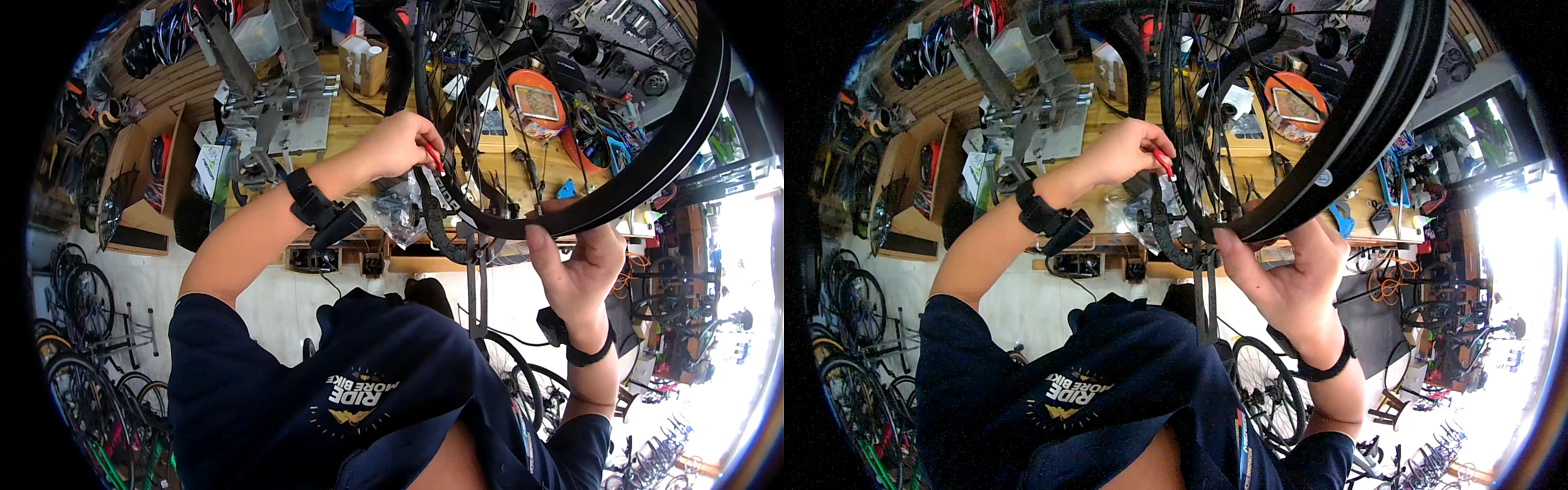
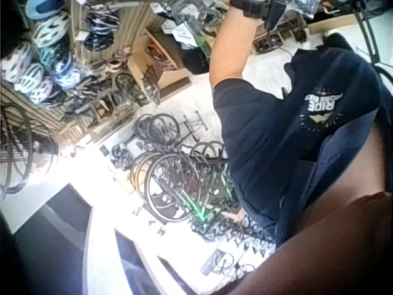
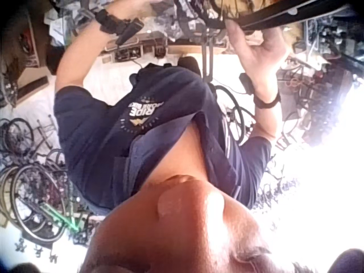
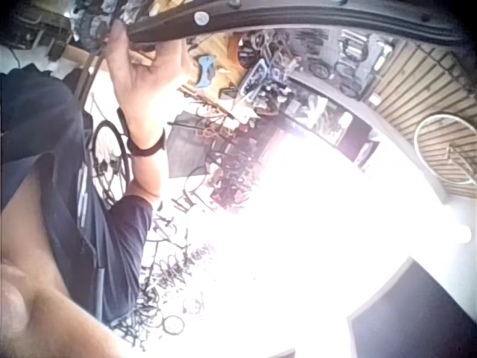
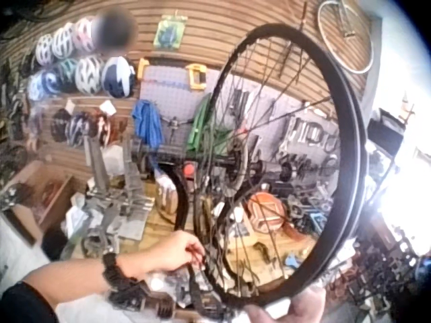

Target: The person works on a bicycle wheel mounted on a stand using a small red tool. They handle the wheel by the rim and spokes, using the tool to manipulate a component on the wheel's surface.

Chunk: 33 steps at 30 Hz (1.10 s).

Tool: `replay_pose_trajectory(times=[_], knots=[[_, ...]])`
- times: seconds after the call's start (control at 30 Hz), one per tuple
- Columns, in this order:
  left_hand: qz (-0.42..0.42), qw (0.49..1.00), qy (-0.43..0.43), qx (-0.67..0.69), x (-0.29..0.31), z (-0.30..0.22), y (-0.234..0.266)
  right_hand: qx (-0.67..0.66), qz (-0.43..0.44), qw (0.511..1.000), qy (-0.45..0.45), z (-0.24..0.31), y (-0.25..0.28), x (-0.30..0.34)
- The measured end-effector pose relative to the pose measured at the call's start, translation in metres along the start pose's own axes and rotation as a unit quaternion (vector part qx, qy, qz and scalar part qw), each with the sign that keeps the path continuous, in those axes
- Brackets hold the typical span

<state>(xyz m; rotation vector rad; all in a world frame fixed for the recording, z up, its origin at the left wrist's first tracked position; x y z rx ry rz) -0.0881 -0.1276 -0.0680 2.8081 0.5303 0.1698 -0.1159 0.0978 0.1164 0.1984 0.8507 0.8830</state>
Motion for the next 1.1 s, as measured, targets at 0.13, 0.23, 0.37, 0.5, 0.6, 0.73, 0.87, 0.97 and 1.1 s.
replay_pose_trajectory(times=[0.13,0.23,0.37,0.5,0.6,0.73,0.87,0.97,1.1], knots=[[0.017,0.999,-0.013,0.035,-0.007,0.009,-0.021,0.009,0.001,1.000,0.009,0.005,0.004,-0.003],[0.043,0.996,-0.026,0.079,-0.006,0.004,-0.029,0.000,-0.005,1.000,0.017,0.009,0.008,-0.006],[0.081,0.990,-0.032,0.112,0.002,-0.006,-0.038,-0.024,-0.017,1.000,0.006,0.014,0.016,-0.013],[0.140,0.985,-0.079,0.058,0.012,-0.032,-0.050,-0.033,0.003,0.997,-0.065,0.018,0.024,-0.022],[0.070,0.992,-0.081,0.073,0.001,-0.035,-0.029,-0.067,-0.017,0.996,-0.062,0.027,0.027,-0.033],[0.101,0.988,-0.095,0.060,0.008,-0.045,-0.035,-0.076,-0.018,0.996,-0.048,0.033,0.032,-0.038],[0.013,0.991,-0.110,0.071,0.006,-0.048,-0.017,-0.061,-0.015,0.998,-0.027,0.042,0.036,-0.046],[0.024,0.986,-0.118,0.113,0.009,-0.057,-0.020,-0.067,-0.015,0.997,-0.025,0.044,0.039,-0.053],[0.125,0.969,-0.127,0.173,0.021,-0.071,-0.051,0.014,-0.011,0.999,-0.042,0.049,0.042,-0.057]])
Point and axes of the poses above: each hand's wrist, its own x-axis away from the middle knuckle, its own y-axis out of the back of the hand, z = x × y, the point moved 10 cm from there along -x, towards the middle knuckle, and after that the axes turned 4 degrees about -x, right-handed, at the moved point
